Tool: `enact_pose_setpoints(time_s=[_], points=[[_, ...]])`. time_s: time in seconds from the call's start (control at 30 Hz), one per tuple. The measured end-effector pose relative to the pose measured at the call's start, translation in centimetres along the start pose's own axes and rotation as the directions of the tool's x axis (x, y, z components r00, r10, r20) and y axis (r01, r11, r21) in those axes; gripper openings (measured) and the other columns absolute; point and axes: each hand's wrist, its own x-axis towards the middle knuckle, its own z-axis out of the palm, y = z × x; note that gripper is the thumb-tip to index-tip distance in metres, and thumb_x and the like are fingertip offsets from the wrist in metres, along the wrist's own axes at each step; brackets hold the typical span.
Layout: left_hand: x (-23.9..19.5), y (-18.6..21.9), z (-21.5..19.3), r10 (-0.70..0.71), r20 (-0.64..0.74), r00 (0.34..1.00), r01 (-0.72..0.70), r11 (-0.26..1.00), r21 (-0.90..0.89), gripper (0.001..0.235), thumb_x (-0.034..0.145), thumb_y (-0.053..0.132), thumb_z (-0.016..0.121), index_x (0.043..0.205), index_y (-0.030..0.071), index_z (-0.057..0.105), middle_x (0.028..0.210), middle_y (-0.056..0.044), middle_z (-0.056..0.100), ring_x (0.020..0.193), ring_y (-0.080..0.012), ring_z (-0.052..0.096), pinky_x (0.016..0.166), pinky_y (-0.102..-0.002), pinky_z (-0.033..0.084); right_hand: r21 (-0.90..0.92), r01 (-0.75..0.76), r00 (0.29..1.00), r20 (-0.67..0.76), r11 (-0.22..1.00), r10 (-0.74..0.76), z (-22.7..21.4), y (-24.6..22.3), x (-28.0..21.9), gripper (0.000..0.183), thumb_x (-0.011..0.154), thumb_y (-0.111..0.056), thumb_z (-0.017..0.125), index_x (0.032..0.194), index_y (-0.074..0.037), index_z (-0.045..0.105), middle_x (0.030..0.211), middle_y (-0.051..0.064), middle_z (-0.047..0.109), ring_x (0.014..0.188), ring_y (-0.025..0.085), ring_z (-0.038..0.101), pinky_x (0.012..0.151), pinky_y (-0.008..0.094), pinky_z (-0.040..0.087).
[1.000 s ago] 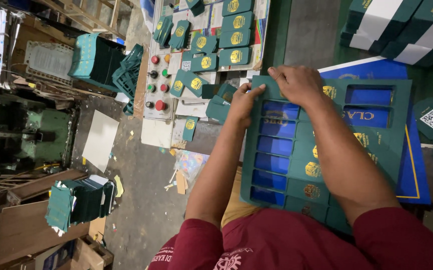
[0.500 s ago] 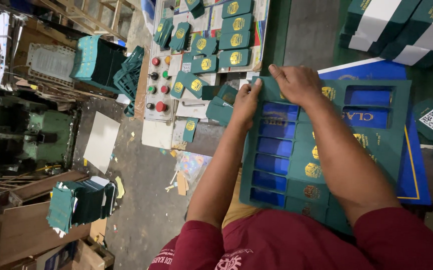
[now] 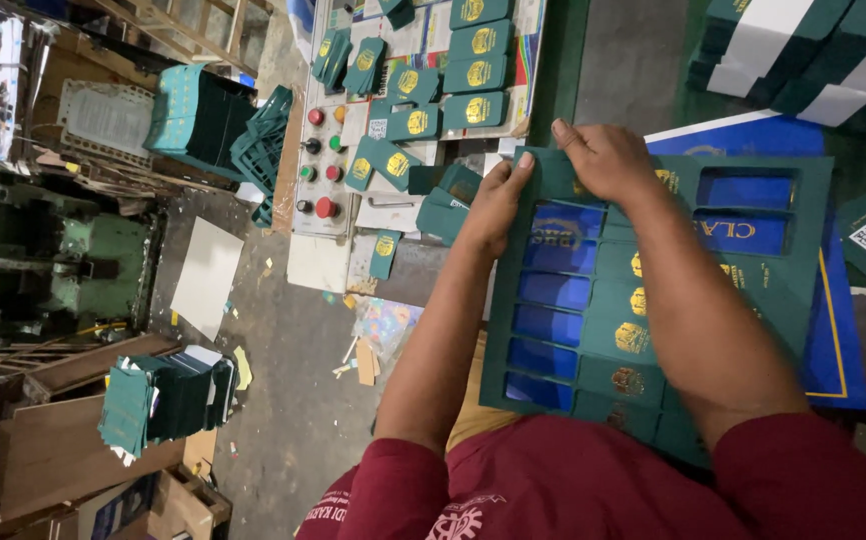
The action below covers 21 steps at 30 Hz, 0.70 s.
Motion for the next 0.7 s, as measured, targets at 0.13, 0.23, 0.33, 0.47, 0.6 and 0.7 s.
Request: enact_pose_setpoints(time_s=[0.13,0.23,0.33,0.47,0.6,0.7], points=[[0.5,-1.2,-0.9,0.048,0.04,0.998,-0.048,0.999,0.004,0.036,0.102,0.038,0.062,0.111,0.003,0.064,0.097,-0.006,0.07,0.085,-0.0129,0.066,0.075,-0.029,0.056,0.018,0.028,0.999,0.025,0.999,-0.028,-0.1,0.4,0.1,0.06,0.111,-0.056,0.04,0.098,-0.009,0.075,0.092,0.021,0.071,0.091,0.046,0.065,0.075,0.054,0.049],[0.9,-1.8,-1.1,0.069,0.083,0.994,-0.068,0.998,-0.009,0.036,0.104,0.038,0.064,0.111,0.002,0.063,0.096,-0.005,0.069,0.083,-0.0118,0.064,0.073,-0.028,0.054,0.118,0.005,0.999,0.036,0.993,-0.009,0.0,0.6,0.3,0.061,0.111,-0.056,0.041,0.095,-0.007,0.073,0.088,0.02,0.071,0.088,0.042,0.068,0.076,0.05,0.051],[1.3,-2.0,-1.2,0.048,0.072,0.996,-0.046,0.998,-0.03,0.037,0.102,0.039,0.065,0.11,0.003,0.064,0.094,-0.004,0.07,0.08,-0.0109,0.064,0.072,-0.027,0.054,0.137,0.045,0.999,0.019,0.99,-0.047,-0.4,0.1,0.3,0.06,0.11,-0.055,0.043,0.097,-0.006,0.074,0.088,0.018,0.071,0.086,0.04,0.069,0.072,0.048,0.05],[1.4,-2.2,-1.2,0.033,0.074,0.997,-0.03,0.999,-0.035,0.035,0.103,0.038,0.065,0.105,0.003,0.063,0.091,-0.005,0.068,0.077,-0.0121,0.063,0.07,-0.028,0.054,0.215,0.034,0.998,0.039,0.976,-0.044,-0.6,0.2,0.1,0.058,0.111,-0.053,0.043,0.096,-0.006,0.072,0.084,0.018,0.07,0.082,0.037,0.07,0.073,0.045,0.051],[-0.2,-1.7,-0.2,0.242,0.015,0.97,-0.242,0.963,0.122,0.03,0.103,0.034,0.062,0.11,0.004,0.064,0.097,0.0,0.067,0.088,-0.0068,0.06,0.079,-0.023,0.051,0.15,0.023,0.999,0.038,0.988,-0.029,-0.6,-0.1,0.0,0.054,0.107,-0.053,0.049,0.098,-0.005,0.072,0.086,0.02,0.07,0.081,0.039,0.07,0.07,0.047,0.051],[-1.0,-1.7,0.2,0.304,0.011,0.953,-0.301,0.937,0.179,0.03,0.107,0.032,0.062,0.107,0.002,0.063,0.092,0.0,0.063,0.084,-0.0074,0.054,0.075,-0.025,0.048,0.061,0.064,0.997,0.04,0.996,-0.067,-0.7,-1.0,-0.4,0.051,0.109,-0.05,0.047,0.097,-0.008,0.073,0.087,0.02,0.07,0.084,0.043,0.067,0.07,0.05,0.049]])
